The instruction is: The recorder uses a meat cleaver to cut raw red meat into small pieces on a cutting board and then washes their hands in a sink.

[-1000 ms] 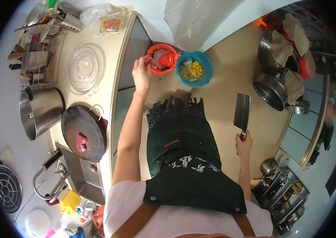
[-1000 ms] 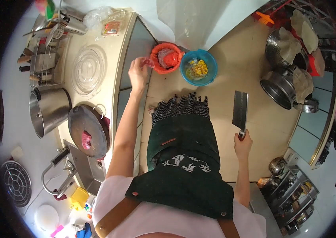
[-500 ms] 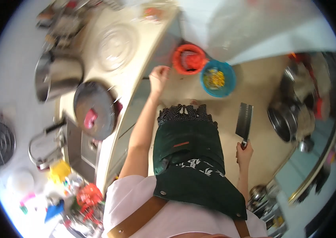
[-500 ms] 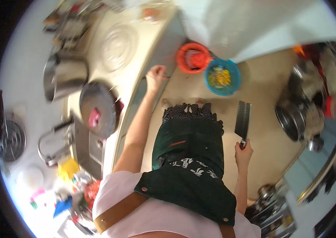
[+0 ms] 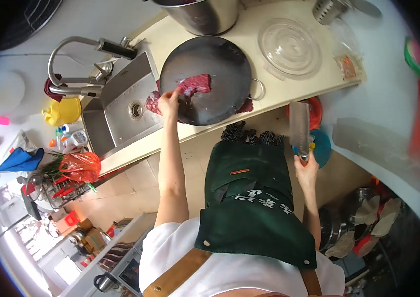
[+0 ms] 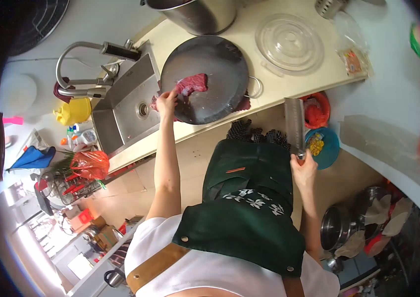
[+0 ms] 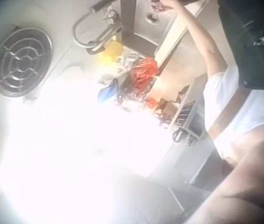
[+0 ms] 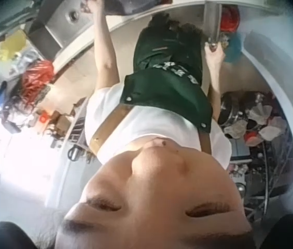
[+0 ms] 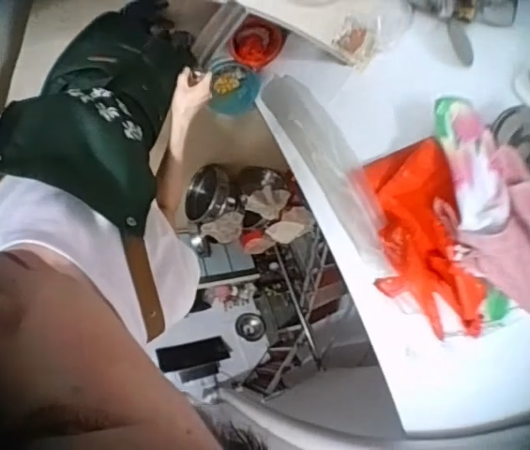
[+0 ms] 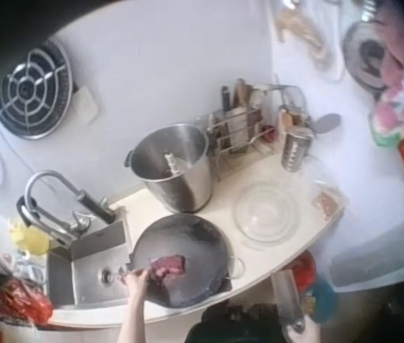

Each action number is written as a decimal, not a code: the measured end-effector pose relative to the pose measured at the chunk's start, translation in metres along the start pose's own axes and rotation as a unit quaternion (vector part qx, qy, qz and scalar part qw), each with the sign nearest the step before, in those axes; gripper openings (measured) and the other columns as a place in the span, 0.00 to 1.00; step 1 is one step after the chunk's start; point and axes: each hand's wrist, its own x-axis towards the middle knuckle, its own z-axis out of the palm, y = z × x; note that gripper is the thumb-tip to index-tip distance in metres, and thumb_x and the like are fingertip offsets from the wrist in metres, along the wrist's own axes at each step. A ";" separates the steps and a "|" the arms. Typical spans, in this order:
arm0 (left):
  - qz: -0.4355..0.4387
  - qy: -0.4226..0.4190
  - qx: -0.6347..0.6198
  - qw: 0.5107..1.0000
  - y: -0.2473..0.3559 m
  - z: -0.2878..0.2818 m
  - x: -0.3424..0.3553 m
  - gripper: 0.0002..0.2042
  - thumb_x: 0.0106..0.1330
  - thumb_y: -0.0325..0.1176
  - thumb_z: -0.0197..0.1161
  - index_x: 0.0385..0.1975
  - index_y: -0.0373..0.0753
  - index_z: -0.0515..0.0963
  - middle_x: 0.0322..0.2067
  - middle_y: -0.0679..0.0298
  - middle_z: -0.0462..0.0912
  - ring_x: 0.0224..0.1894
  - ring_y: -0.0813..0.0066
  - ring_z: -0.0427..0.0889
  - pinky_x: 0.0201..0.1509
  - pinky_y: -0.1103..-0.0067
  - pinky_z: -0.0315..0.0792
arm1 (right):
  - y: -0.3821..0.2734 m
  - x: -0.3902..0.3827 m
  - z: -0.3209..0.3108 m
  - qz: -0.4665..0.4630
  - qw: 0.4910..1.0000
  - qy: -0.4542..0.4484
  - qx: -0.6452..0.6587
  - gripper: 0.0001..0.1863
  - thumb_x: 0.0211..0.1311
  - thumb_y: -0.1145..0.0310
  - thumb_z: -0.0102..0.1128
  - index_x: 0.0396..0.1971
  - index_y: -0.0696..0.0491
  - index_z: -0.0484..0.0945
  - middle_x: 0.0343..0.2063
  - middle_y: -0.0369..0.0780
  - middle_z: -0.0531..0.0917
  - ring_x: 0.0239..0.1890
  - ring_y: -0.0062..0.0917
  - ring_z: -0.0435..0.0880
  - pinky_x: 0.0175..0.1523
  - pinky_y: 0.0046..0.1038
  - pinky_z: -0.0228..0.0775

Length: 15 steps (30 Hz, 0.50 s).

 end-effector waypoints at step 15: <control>0.192 -0.104 -0.184 0.958 0.146 -0.016 -0.040 0.16 0.51 0.19 0.66 0.39 0.34 0.69 0.29 0.61 0.81 0.31 0.75 0.78 0.40 0.79 0.73 | -0.117 0.043 0.087 -0.007 0.991 -0.099 -0.085 0.16 0.55 0.66 0.68 0.27 0.59 0.69 0.17 0.46 0.77 0.19 0.39 0.79 0.27 0.34 0.68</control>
